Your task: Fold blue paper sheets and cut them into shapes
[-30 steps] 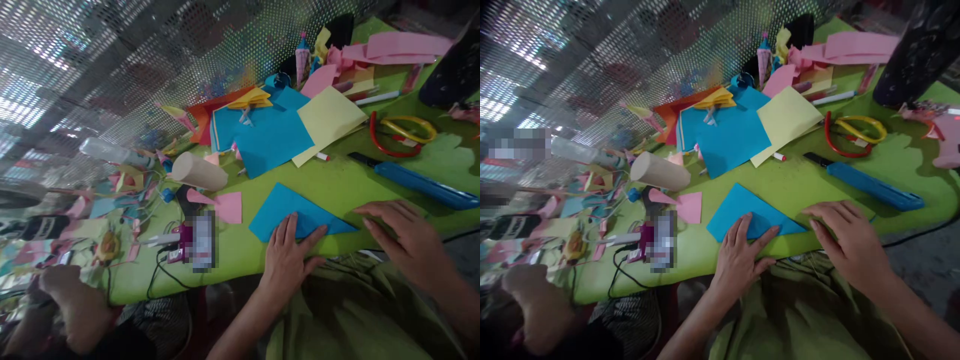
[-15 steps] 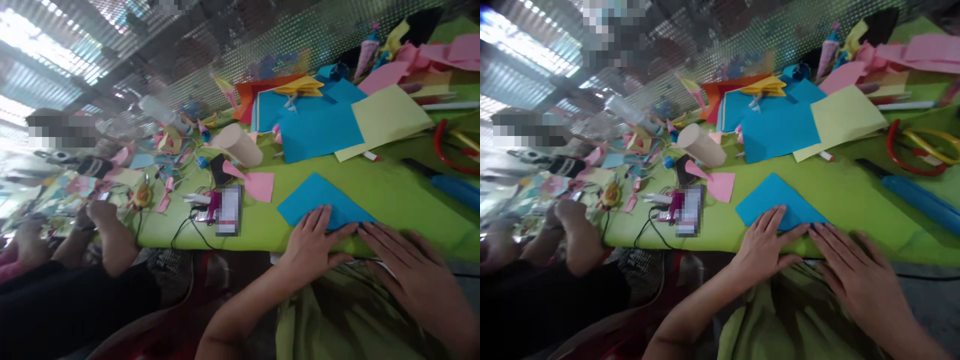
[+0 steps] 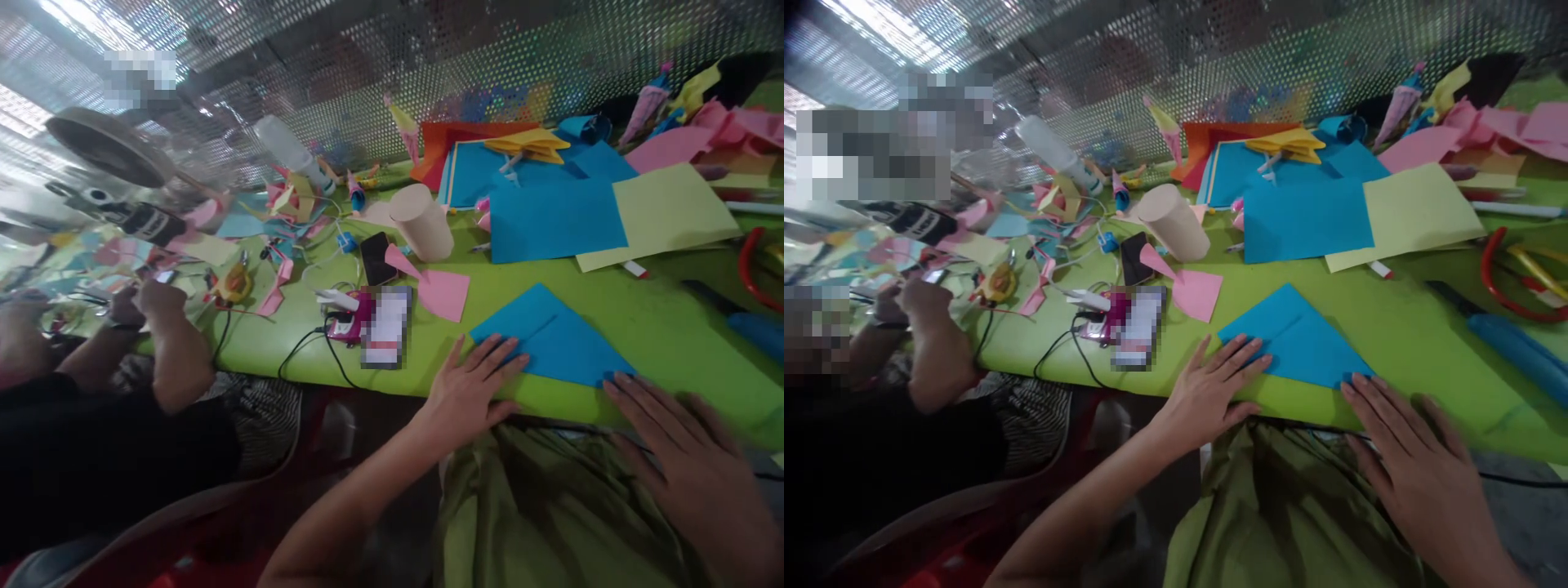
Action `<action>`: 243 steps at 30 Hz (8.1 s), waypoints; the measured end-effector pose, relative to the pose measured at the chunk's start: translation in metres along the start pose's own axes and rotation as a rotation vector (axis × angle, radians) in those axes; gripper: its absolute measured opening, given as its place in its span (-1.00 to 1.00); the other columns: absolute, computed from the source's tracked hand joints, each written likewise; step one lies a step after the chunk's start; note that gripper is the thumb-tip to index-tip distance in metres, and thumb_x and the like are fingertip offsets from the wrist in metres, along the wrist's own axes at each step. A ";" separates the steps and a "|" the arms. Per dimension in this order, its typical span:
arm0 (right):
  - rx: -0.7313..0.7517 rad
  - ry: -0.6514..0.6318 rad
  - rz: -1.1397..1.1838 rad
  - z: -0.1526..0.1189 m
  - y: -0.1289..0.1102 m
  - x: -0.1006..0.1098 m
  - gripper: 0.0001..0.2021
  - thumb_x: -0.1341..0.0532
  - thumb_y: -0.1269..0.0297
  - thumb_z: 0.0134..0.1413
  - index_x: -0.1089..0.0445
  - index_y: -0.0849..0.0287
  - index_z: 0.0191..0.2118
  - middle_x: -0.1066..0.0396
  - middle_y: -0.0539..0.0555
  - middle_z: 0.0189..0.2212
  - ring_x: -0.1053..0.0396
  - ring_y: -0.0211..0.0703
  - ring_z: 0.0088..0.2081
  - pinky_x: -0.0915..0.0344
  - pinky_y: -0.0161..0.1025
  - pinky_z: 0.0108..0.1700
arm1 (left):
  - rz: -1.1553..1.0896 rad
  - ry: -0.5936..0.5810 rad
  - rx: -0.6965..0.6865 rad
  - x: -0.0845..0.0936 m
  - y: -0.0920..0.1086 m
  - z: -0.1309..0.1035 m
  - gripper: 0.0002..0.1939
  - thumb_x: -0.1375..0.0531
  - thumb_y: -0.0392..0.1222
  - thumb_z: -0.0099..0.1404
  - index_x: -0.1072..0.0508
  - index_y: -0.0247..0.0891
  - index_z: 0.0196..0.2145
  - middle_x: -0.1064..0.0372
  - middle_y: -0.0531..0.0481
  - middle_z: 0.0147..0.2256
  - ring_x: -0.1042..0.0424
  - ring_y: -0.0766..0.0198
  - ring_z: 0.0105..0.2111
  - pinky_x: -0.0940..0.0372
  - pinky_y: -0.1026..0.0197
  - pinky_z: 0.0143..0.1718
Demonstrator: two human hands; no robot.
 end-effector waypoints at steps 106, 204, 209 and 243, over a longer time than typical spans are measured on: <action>-0.580 -0.031 1.419 0.181 0.061 0.013 -0.76 -0.52 0.04 -0.05 -0.63 0.05 -0.32 -0.58 0.01 -0.35 -0.46 -0.18 -0.40 -0.39 -0.28 -0.37 | -1.897 0.533 0.417 0.025 -0.054 0.106 -0.83 -0.27 -0.13 0.16 -0.56 -0.30 -0.41 -0.48 -0.03 -0.40 -0.37 0.31 -0.41 -0.24 0.28 -0.36; -0.040 0.031 0.269 0.061 0.047 0.020 -0.85 -0.28 0.17 0.35 -0.53 0.04 -0.26 -0.52 0.13 -0.19 -0.45 0.05 -0.13 -0.33 -0.07 -0.10 | -0.536 0.413 0.143 0.000 0.001 0.022 -0.88 -0.23 -0.21 0.50 -0.47 -0.21 -0.27 -0.54 -0.15 -0.10 -0.44 0.02 -0.07 -0.37 -0.04 0.00; 0.004 0.069 0.180 0.069 0.040 0.021 -0.68 -0.27 0.11 0.36 -0.30 0.07 -0.42 -0.45 0.11 -0.30 -0.38 0.02 -0.23 -0.26 -0.10 -0.20 | -0.404 0.426 0.214 0.001 0.007 0.026 -0.87 -0.19 -0.22 0.51 -0.39 -0.20 -0.27 -0.47 -0.13 -0.16 -0.38 0.05 -0.11 -0.33 -0.02 -0.05; -0.301 0.009 0.183 0.076 0.038 0.012 -0.64 -0.24 -0.03 0.26 -0.35 0.10 0.01 -0.42 0.09 -0.37 -0.42 0.07 -0.31 -0.31 -0.03 -0.25 | -0.122 0.353 0.005 -0.014 0.034 0.028 -0.68 -0.06 -0.35 0.55 -0.46 -0.20 0.16 -0.51 -0.12 0.06 -0.44 0.13 0.02 -0.41 0.08 0.06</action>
Point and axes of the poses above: each hand's wrist, its own z-axis towards the middle knuckle, its own x-axis out of the back of the hand, y = z × x, the point moved 3 cm from there along z, towards the middle knuckle
